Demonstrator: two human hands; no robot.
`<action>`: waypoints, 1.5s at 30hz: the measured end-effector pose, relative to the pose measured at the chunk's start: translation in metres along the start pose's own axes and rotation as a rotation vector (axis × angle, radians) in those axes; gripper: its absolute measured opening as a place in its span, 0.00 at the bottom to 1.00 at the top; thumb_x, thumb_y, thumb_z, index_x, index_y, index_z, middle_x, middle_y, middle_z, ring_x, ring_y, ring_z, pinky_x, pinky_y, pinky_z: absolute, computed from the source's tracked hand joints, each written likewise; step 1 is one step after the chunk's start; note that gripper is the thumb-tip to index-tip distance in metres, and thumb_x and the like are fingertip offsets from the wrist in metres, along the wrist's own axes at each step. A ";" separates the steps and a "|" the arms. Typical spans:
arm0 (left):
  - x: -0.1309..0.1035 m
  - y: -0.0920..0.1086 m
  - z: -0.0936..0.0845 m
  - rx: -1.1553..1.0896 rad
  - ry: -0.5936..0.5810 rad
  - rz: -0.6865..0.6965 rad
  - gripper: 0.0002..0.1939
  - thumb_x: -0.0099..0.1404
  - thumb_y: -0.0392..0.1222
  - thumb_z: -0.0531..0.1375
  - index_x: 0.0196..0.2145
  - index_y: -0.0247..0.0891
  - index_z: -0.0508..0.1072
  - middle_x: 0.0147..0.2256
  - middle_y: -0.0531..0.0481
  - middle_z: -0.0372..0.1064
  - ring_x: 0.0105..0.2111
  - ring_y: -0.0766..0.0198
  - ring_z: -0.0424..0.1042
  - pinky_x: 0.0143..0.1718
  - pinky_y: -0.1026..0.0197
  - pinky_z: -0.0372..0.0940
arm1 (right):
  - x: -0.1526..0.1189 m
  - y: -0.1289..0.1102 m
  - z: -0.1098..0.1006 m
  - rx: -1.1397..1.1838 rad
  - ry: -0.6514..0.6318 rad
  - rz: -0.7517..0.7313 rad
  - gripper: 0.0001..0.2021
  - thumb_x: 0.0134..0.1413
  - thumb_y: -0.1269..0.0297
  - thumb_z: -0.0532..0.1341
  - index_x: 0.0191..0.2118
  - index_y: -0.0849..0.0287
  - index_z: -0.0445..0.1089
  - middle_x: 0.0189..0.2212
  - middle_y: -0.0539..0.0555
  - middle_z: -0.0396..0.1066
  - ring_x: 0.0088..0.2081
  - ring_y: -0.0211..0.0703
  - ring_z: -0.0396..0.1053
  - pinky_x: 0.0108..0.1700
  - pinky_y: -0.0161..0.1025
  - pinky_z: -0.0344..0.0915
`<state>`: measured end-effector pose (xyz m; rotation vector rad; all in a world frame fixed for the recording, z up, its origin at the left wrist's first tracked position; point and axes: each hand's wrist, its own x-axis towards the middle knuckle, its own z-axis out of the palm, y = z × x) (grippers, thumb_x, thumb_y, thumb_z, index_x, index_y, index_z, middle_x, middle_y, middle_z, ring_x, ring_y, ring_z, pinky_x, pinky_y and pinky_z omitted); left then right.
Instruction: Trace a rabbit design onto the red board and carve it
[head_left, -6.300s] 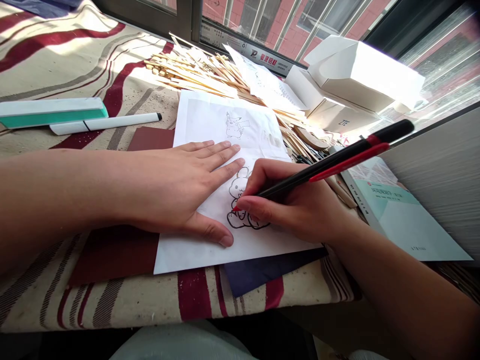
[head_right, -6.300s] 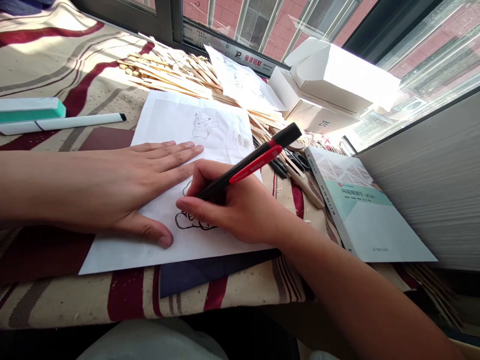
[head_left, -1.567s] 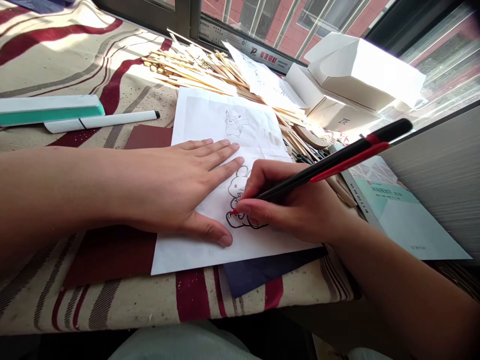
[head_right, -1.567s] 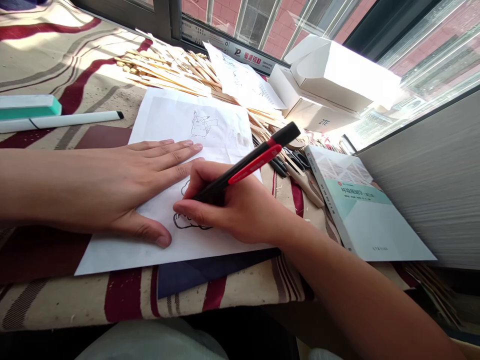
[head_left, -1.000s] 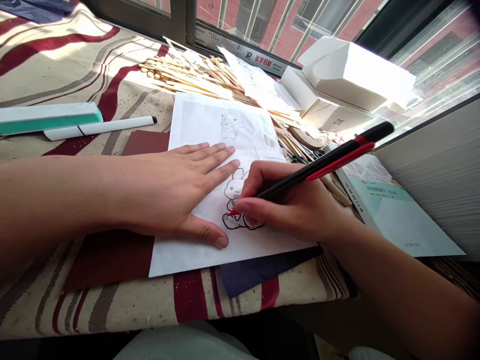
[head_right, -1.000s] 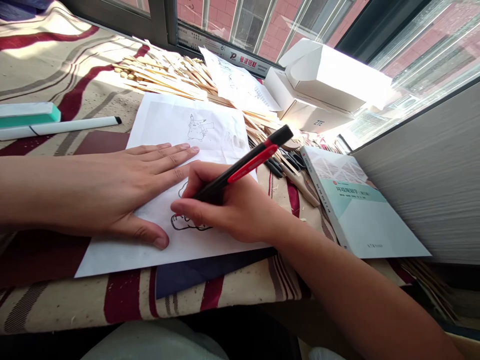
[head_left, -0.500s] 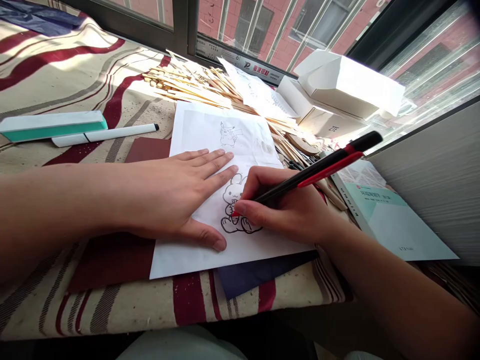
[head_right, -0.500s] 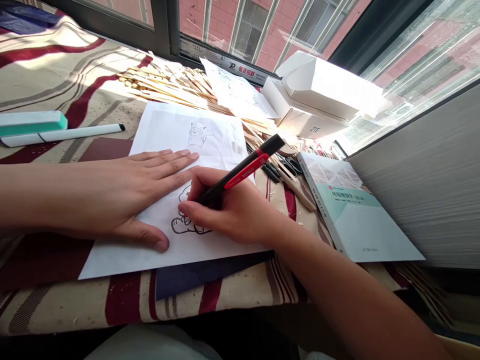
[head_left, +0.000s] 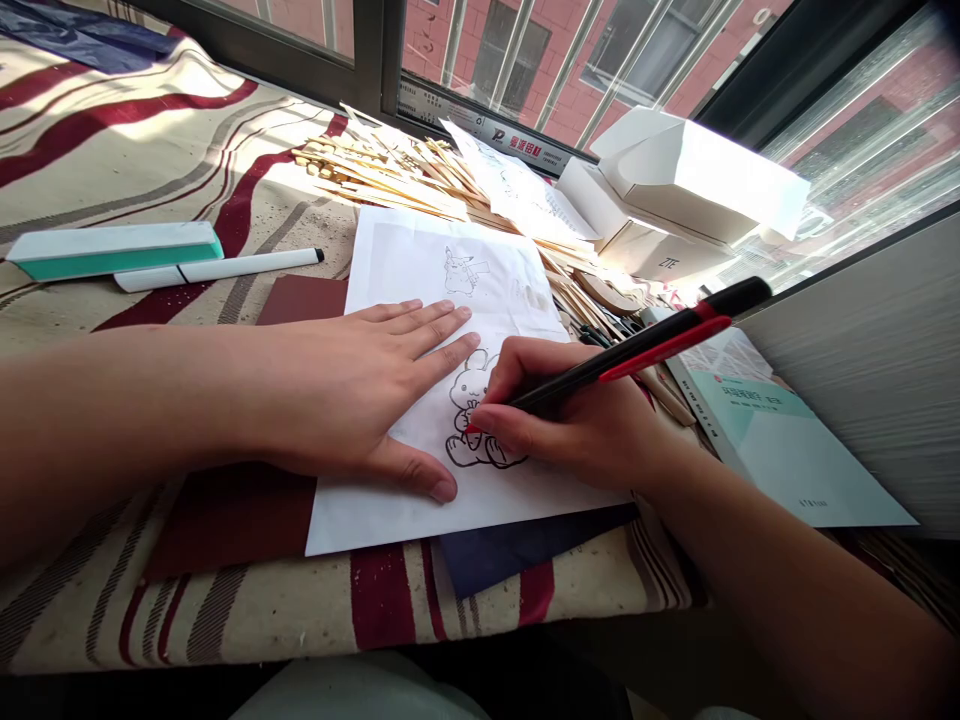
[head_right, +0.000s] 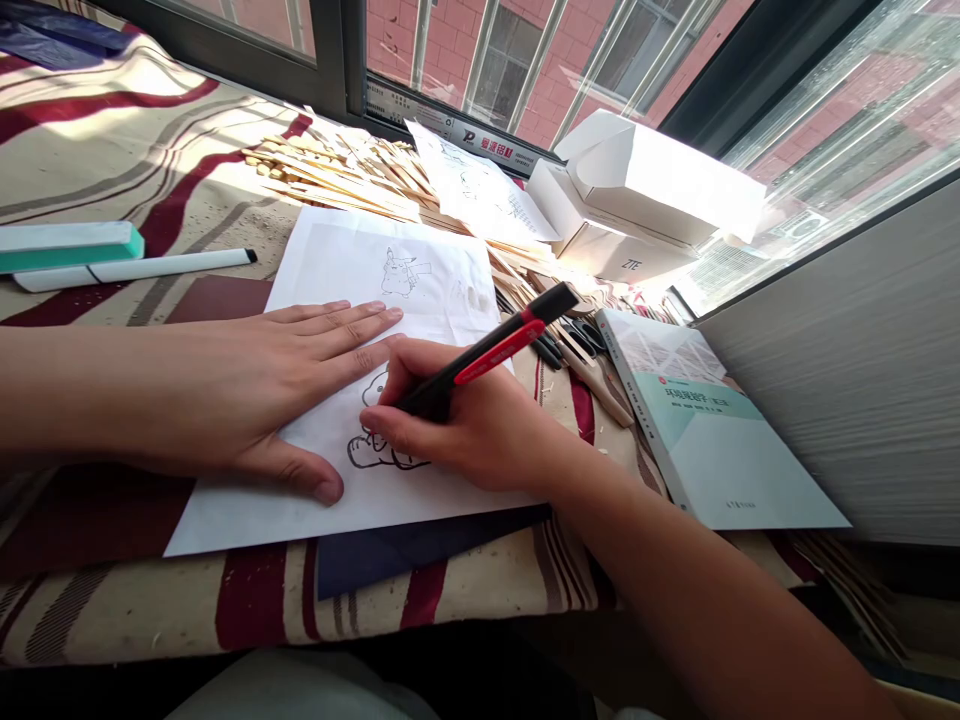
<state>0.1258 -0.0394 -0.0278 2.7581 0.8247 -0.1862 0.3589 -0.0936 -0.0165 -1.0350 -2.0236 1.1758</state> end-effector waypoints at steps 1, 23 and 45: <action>0.000 0.000 0.001 -0.001 0.005 0.004 0.66 0.62 0.85 0.55 0.81 0.34 0.48 0.80 0.36 0.29 0.80 0.35 0.37 0.79 0.40 0.40 | 0.000 0.000 0.000 0.003 0.003 0.002 0.14 0.57 0.67 0.77 0.32 0.59 0.70 0.24 0.45 0.71 0.25 0.32 0.64 0.26 0.31 0.62; 0.001 0.001 -0.002 0.069 -0.040 -0.015 0.66 0.62 0.86 0.52 0.81 0.34 0.47 0.80 0.36 0.24 0.80 0.37 0.35 0.79 0.42 0.38 | 0.001 0.003 -0.001 0.103 0.012 0.085 0.16 0.57 0.66 0.76 0.31 0.58 0.66 0.22 0.44 0.68 0.23 0.31 0.62 0.25 0.32 0.61; 0.000 0.003 -0.004 0.098 -0.078 -0.024 0.67 0.63 0.85 0.52 0.81 0.34 0.40 0.80 0.38 0.19 0.80 0.36 0.33 0.79 0.41 0.37 | 0.003 0.008 0.003 0.077 0.044 -0.027 0.14 0.55 0.68 0.79 0.32 0.60 0.72 0.25 0.45 0.72 0.26 0.32 0.65 0.28 0.32 0.64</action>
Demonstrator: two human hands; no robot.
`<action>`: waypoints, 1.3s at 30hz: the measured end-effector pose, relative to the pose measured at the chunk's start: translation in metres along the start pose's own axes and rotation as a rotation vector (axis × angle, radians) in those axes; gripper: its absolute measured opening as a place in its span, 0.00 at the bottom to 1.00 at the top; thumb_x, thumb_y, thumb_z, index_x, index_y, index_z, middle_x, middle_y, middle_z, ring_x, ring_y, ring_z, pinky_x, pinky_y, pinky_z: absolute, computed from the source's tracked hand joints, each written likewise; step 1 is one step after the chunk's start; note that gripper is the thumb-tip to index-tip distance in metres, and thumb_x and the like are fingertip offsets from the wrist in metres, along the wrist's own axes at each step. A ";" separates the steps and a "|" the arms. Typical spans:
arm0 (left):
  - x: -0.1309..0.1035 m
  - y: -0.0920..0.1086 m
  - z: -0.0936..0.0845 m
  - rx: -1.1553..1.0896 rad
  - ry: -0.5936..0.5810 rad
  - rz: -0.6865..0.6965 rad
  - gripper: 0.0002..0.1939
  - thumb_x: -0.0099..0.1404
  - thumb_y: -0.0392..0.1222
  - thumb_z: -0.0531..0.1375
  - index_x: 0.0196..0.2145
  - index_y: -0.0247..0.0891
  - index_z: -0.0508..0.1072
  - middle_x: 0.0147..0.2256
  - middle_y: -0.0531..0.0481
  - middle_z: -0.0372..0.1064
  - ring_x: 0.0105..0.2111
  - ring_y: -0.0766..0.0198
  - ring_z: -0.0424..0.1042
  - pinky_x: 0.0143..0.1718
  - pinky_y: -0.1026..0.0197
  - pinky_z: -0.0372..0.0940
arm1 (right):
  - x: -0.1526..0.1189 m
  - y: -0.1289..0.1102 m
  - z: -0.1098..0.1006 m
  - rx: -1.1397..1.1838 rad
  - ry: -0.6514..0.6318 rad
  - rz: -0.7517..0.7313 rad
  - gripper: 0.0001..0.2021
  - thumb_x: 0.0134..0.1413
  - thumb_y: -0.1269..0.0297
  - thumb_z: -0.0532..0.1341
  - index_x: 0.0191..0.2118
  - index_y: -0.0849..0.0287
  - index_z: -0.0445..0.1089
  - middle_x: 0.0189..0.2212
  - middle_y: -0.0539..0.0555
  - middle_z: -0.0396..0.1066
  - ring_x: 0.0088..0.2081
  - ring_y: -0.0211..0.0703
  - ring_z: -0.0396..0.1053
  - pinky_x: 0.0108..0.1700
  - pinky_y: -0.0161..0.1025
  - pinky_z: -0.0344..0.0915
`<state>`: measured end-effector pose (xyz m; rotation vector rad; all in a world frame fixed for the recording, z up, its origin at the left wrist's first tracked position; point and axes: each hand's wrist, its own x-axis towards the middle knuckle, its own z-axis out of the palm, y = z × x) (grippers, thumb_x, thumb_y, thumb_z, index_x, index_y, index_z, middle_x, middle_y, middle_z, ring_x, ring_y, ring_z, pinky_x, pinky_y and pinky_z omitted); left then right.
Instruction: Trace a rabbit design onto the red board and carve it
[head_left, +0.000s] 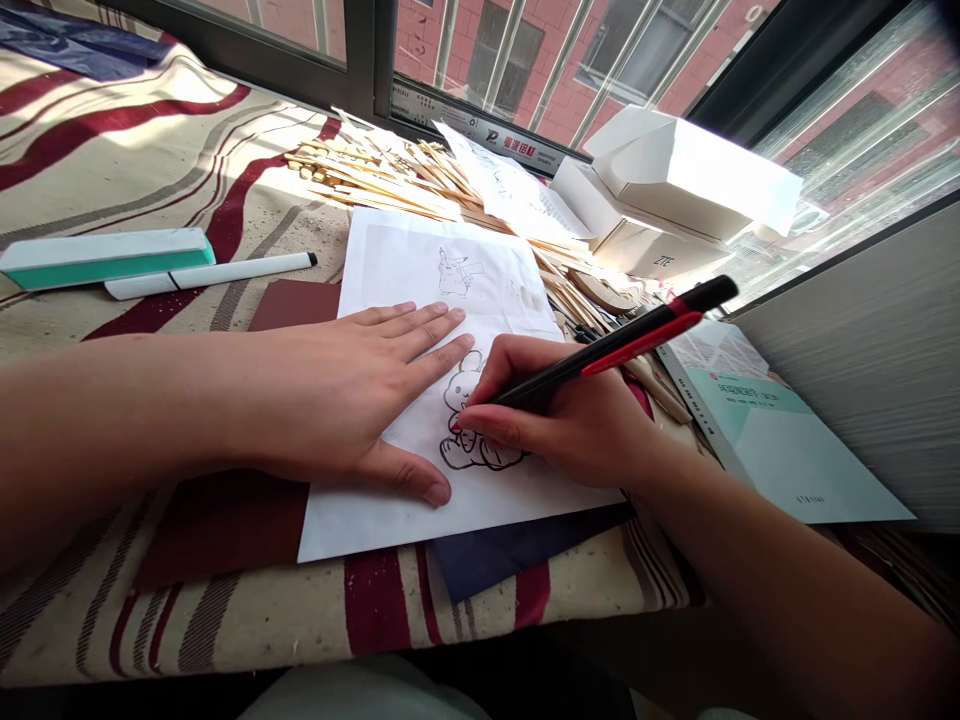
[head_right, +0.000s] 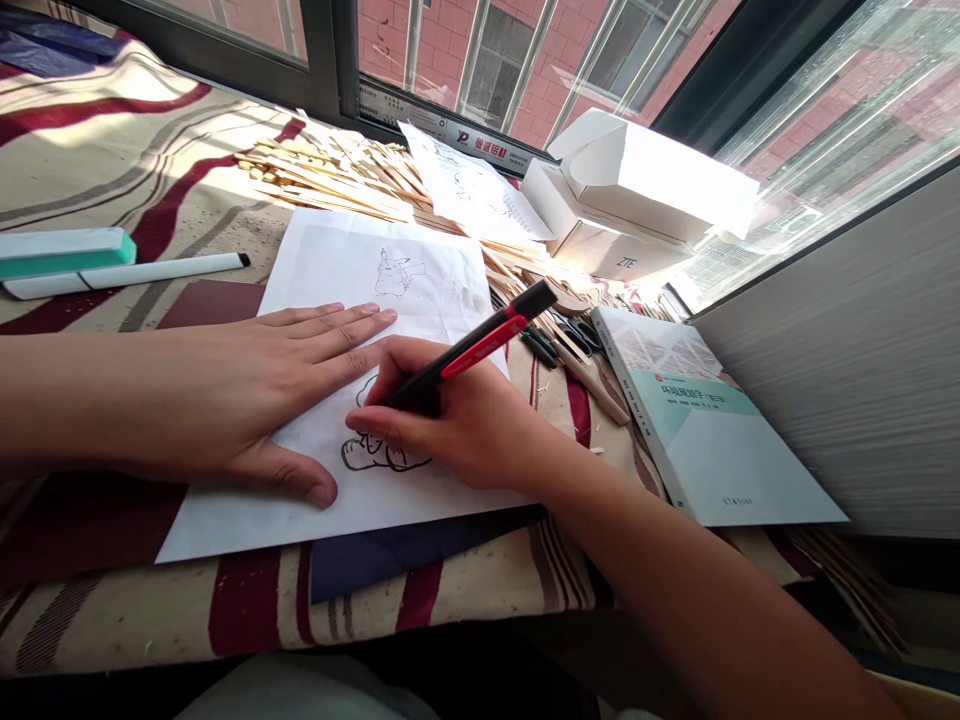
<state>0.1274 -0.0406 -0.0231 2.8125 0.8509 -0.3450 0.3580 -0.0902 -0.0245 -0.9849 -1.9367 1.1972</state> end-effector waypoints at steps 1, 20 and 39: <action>0.000 0.000 0.000 -0.001 0.002 0.003 0.67 0.63 0.85 0.52 0.81 0.34 0.41 0.80 0.38 0.20 0.80 0.36 0.33 0.79 0.41 0.37 | 0.000 0.000 0.000 0.001 0.005 -0.001 0.14 0.55 0.68 0.79 0.32 0.60 0.73 0.25 0.44 0.72 0.26 0.32 0.66 0.28 0.32 0.64; 0.002 -0.001 0.002 -0.018 0.026 0.018 0.67 0.63 0.85 0.52 0.81 0.34 0.43 0.80 0.37 0.22 0.80 0.35 0.34 0.79 0.39 0.38 | -0.001 -0.003 0.004 -0.060 0.097 0.098 0.16 0.57 0.66 0.76 0.31 0.57 0.67 0.20 0.42 0.67 0.22 0.31 0.60 0.23 0.32 0.59; 0.001 -0.001 0.001 -0.034 0.035 0.011 0.67 0.62 0.86 0.52 0.81 0.35 0.45 0.81 0.38 0.26 0.80 0.36 0.35 0.79 0.43 0.37 | -0.001 -0.008 0.002 -0.100 0.098 0.112 0.16 0.58 0.68 0.74 0.29 0.57 0.64 0.21 0.42 0.66 0.23 0.31 0.60 0.26 0.34 0.59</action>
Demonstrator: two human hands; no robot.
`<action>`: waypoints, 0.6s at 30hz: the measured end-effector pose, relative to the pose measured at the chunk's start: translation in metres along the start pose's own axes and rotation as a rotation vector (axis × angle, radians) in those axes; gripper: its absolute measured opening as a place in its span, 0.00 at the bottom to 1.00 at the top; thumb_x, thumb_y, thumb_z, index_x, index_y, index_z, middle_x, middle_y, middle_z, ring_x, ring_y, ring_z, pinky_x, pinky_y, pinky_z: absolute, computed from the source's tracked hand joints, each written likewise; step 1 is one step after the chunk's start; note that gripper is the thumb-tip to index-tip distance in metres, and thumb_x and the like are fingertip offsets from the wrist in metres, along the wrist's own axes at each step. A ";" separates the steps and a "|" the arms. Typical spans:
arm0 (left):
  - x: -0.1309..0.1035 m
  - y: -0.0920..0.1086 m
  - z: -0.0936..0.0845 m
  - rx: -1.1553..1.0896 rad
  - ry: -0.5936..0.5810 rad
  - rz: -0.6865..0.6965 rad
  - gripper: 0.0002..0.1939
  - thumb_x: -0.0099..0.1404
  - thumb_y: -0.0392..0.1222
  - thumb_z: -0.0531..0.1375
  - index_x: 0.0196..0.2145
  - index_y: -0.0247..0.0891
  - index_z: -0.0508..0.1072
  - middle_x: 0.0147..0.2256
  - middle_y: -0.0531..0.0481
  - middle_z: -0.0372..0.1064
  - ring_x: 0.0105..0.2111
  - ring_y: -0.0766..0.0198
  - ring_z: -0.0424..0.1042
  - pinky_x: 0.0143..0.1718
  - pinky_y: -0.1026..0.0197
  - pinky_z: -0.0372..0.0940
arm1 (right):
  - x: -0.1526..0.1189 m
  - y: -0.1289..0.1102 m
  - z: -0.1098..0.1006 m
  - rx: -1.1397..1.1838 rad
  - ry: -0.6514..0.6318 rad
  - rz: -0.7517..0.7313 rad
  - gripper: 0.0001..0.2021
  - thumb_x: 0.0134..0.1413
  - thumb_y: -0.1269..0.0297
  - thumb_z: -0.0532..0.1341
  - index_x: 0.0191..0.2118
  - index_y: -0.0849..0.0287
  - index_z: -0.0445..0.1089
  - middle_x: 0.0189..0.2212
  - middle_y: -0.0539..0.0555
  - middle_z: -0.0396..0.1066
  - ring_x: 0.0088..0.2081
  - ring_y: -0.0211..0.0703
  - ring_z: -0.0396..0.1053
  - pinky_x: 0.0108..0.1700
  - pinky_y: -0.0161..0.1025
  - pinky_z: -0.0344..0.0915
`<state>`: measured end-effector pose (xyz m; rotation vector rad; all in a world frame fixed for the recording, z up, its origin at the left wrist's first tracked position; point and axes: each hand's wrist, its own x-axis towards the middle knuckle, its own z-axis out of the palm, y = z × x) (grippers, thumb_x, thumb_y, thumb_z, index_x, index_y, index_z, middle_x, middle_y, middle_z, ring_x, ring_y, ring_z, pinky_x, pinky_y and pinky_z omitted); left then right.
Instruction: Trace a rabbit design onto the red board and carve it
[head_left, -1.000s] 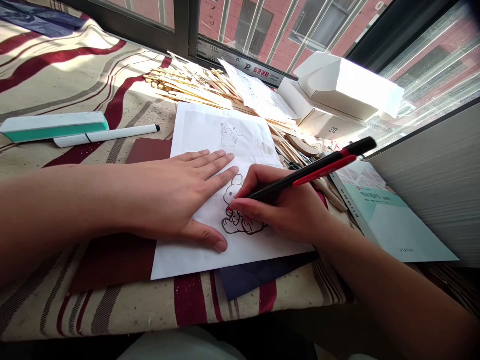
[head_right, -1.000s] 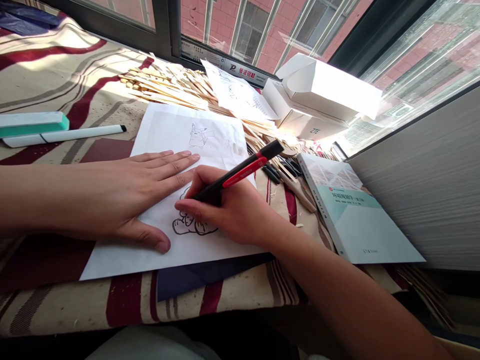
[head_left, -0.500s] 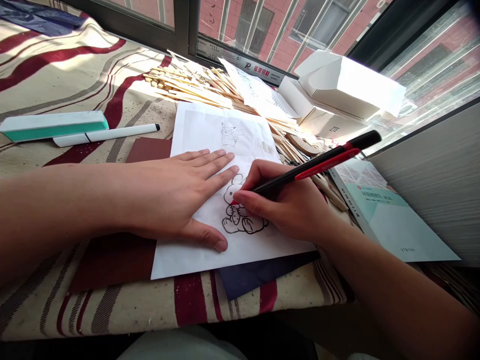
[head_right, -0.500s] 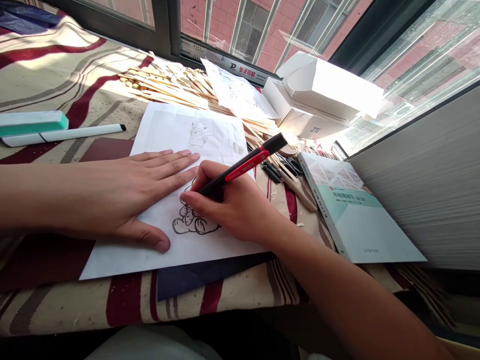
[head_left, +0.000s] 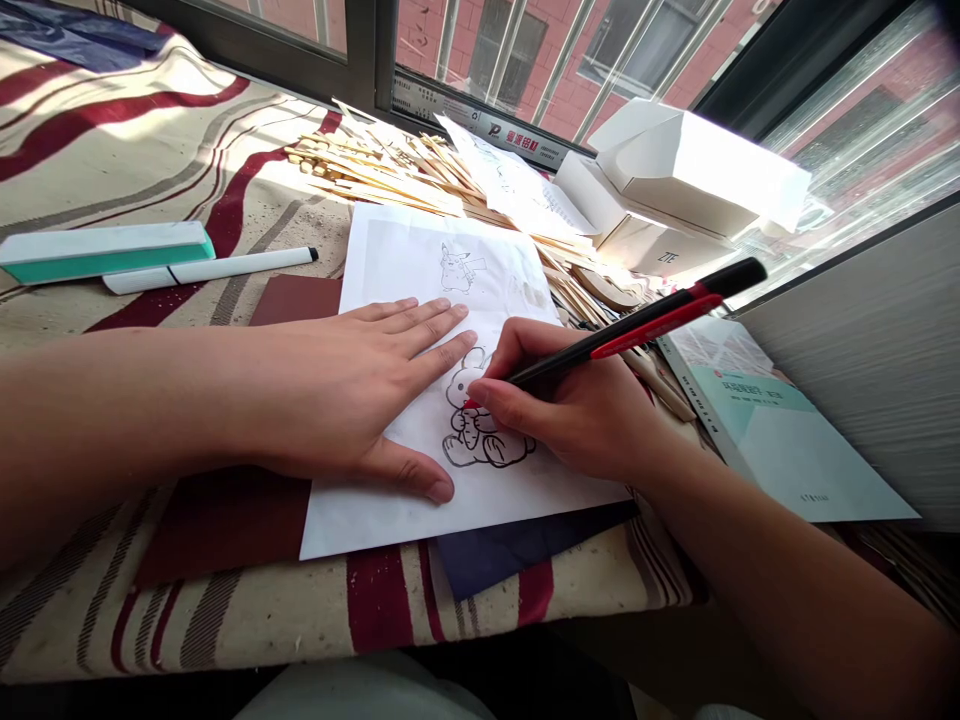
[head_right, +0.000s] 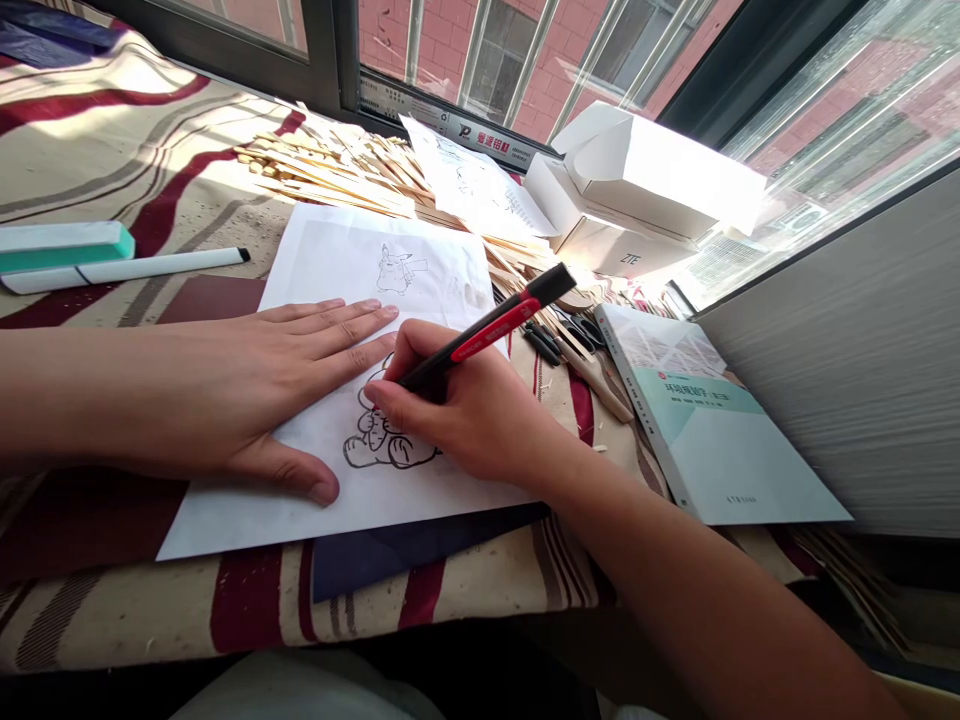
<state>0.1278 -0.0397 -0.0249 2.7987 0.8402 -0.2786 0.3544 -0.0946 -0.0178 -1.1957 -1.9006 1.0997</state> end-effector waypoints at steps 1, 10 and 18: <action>0.000 0.000 0.000 -0.003 0.007 0.003 0.66 0.62 0.86 0.53 0.81 0.35 0.46 0.81 0.38 0.27 0.80 0.36 0.36 0.79 0.42 0.38 | 0.000 0.000 0.000 -0.001 -0.002 -0.002 0.16 0.58 0.67 0.74 0.29 0.57 0.64 0.21 0.42 0.66 0.23 0.31 0.59 0.26 0.34 0.59; 0.000 -0.002 0.002 -0.030 0.030 0.008 0.66 0.62 0.85 0.54 0.80 0.35 0.49 0.81 0.36 0.31 0.80 0.35 0.38 0.79 0.43 0.39 | 0.000 0.002 -0.001 0.014 -0.026 0.002 0.17 0.58 0.63 0.75 0.29 0.56 0.64 0.21 0.43 0.66 0.23 0.32 0.59 0.24 0.34 0.58; 0.000 0.001 -0.002 -0.014 -0.002 0.004 0.66 0.63 0.84 0.55 0.81 0.34 0.47 0.80 0.35 0.26 0.80 0.35 0.36 0.79 0.40 0.40 | 0.000 0.003 -0.001 0.014 -0.028 -0.024 0.17 0.58 0.63 0.76 0.30 0.57 0.66 0.21 0.43 0.66 0.24 0.32 0.60 0.26 0.34 0.60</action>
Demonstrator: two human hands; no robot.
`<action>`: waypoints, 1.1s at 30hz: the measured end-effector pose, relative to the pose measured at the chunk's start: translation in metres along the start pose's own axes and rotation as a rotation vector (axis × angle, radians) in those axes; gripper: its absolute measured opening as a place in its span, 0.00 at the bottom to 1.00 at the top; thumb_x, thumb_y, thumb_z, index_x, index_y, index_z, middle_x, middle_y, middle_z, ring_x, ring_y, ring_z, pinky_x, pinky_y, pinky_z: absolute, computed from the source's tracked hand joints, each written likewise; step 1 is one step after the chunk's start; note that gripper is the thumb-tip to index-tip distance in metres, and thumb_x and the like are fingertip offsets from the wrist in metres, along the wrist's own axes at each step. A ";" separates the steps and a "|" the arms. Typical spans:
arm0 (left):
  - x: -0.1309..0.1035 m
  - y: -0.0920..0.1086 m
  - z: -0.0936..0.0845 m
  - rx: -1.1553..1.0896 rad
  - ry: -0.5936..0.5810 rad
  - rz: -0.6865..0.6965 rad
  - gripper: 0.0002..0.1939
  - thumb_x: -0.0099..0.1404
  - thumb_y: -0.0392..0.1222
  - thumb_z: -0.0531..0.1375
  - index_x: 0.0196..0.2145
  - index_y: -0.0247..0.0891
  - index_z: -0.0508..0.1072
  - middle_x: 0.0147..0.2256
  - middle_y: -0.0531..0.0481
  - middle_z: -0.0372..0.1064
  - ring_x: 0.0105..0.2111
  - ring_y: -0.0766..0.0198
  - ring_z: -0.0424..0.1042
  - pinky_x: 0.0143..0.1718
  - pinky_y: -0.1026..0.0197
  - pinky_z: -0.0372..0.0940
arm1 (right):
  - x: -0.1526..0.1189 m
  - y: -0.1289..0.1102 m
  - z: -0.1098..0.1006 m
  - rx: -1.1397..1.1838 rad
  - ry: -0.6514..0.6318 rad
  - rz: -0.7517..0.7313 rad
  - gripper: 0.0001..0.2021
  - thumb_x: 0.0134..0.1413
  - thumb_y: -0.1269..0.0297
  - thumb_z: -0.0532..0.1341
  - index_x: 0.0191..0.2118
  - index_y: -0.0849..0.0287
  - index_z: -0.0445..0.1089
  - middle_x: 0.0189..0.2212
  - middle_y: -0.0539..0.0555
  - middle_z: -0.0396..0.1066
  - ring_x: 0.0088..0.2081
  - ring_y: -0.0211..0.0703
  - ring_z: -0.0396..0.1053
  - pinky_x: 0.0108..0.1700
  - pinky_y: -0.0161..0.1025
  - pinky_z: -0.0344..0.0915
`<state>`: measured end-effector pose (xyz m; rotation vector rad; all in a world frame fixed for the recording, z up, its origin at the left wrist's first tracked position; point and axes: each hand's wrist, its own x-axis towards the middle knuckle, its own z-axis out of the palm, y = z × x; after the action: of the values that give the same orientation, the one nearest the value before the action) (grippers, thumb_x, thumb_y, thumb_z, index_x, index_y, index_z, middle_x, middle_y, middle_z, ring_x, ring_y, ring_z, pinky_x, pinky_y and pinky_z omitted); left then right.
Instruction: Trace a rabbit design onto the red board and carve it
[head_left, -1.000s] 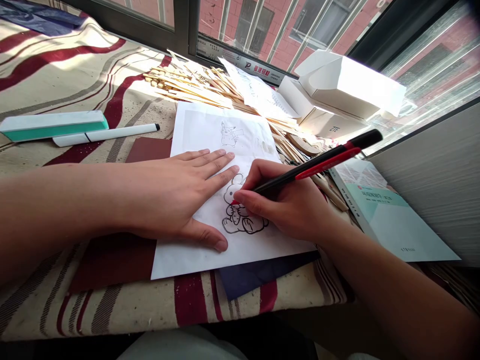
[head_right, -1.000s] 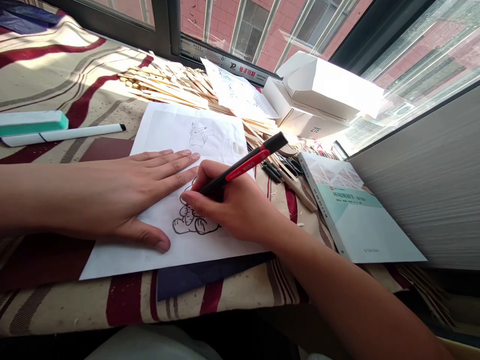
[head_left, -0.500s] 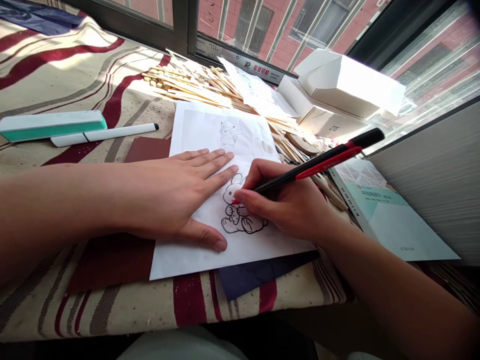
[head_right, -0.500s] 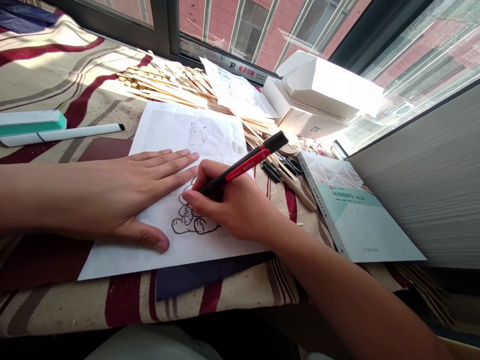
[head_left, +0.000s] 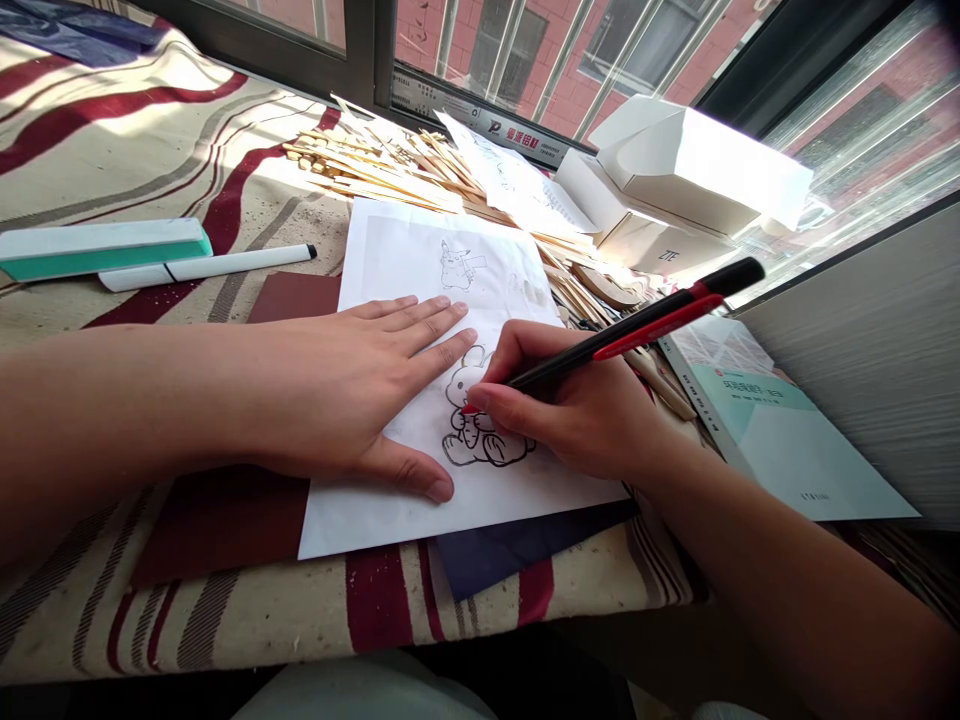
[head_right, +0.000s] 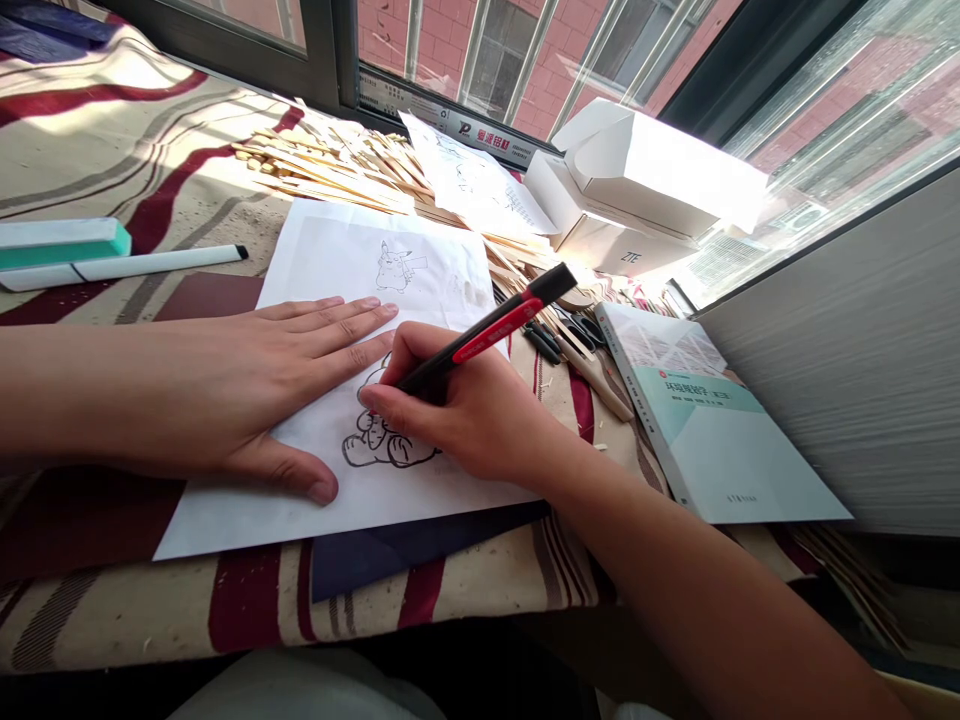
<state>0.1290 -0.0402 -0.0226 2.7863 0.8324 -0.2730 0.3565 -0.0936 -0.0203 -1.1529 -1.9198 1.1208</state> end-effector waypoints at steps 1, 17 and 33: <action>0.000 0.000 0.000 0.006 0.000 0.004 0.66 0.63 0.85 0.54 0.81 0.33 0.46 0.80 0.35 0.26 0.80 0.35 0.36 0.79 0.39 0.40 | 0.000 0.000 0.000 0.005 -0.003 0.006 0.17 0.58 0.62 0.76 0.30 0.57 0.66 0.21 0.43 0.66 0.23 0.32 0.60 0.25 0.34 0.60; 0.000 -0.003 0.002 -0.018 0.009 -0.005 0.67 0.61 0.85 0.53 0.81 0.35 0.45 0.81 0.38 0.26 0.80 0.34 0.36 0.79 0.40 0.38 | -0.001 -0.002 -0.001 -0.022 -0.005 0.009 0.17 0.57 0.68 0.75 0.29 0.57 0.65 0.21 0.43 0.66 0.24 0.32 0.59 0.26 0.34 0.59; -0.001 -0.001 0.002 0.005 0.018 -0.001 0.65 0.62 0.85 0.53 0.81 0.38 0.45 0.81 0.39 0.27 0.80 0.36 0.38 0.79 0.42 0.40 | 0.001 -0.004 -0.003 -0.021 -0.078 -0.043 0.16 0.57 0.63 0.76 0.30 0.58 0.68 0.23 0.45 0.69 0.25 0.33 0.62 0.26 0.34 0.59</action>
<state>0.1274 -0.0400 -0.0243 2.7973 0.8384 -0.2505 0.3567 -0.0927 -0.0155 -1.0885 -2.0105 1.1411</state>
